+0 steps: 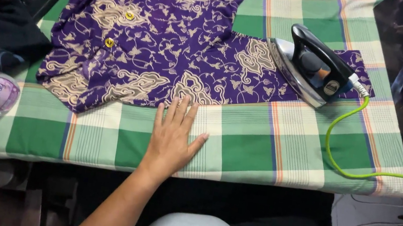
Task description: The person irons a purple patterned shirt on a green and white checkered ironing board. They spray the shirt with water, smooth the fabric, and iron the sleeves and body. The shirt is then folded and placed on the board.
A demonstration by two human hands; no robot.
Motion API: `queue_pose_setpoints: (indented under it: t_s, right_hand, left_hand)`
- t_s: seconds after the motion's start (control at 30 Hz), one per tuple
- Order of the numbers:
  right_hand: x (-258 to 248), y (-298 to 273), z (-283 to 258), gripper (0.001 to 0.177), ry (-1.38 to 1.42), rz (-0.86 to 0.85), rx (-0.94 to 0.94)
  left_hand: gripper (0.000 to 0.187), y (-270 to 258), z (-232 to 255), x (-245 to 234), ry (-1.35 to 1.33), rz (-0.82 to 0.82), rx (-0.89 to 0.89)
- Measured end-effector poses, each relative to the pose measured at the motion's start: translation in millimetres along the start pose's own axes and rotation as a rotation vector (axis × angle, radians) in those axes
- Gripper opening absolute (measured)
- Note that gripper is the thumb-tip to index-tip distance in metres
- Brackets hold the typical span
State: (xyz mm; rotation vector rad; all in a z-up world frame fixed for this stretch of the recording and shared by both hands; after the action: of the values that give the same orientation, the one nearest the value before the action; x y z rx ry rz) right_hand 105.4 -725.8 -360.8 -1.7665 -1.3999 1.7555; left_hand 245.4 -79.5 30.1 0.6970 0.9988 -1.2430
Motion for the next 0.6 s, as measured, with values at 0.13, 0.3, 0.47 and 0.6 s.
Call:
queue_pose_setpoints:
  t_s: [0.13,0.3,0.47,0.6]
  right_hand:
    - [-65,58,-100,0.030,-0.013,-0.083,0.030]
    - [-149,-88,-212,0.035,-0.549,-0.029,-0.148]
    - [-144,-379,-375,0.026,-0.369,0.013,-1.026]
    - [-127,-423,-490,0.009,-0.342,0.536,-1.824]
  left_hand:
    - [0.079,6,-16,23,0.182,0.115,0.082]
    - [0.079,5,-16,21,0.161,0.151,0.104]
    - [0.079,8,-16,23,0.180,0.105,0.081]
    - [0.079,5,-18,24,0.164,0.130,0.086]
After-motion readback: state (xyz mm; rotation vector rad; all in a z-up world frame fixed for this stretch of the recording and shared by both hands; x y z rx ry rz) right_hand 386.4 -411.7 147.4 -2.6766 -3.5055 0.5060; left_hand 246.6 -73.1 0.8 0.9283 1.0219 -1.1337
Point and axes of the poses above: each hand's wrist, its own y-axis towards the middle knuckle, its own x-axis out of the palm, z = x × y, the point moved 2 cm from there along y, towards the middle knuckle, and after that the axes turned 6 degrees about -x, right-handed, at the moved point
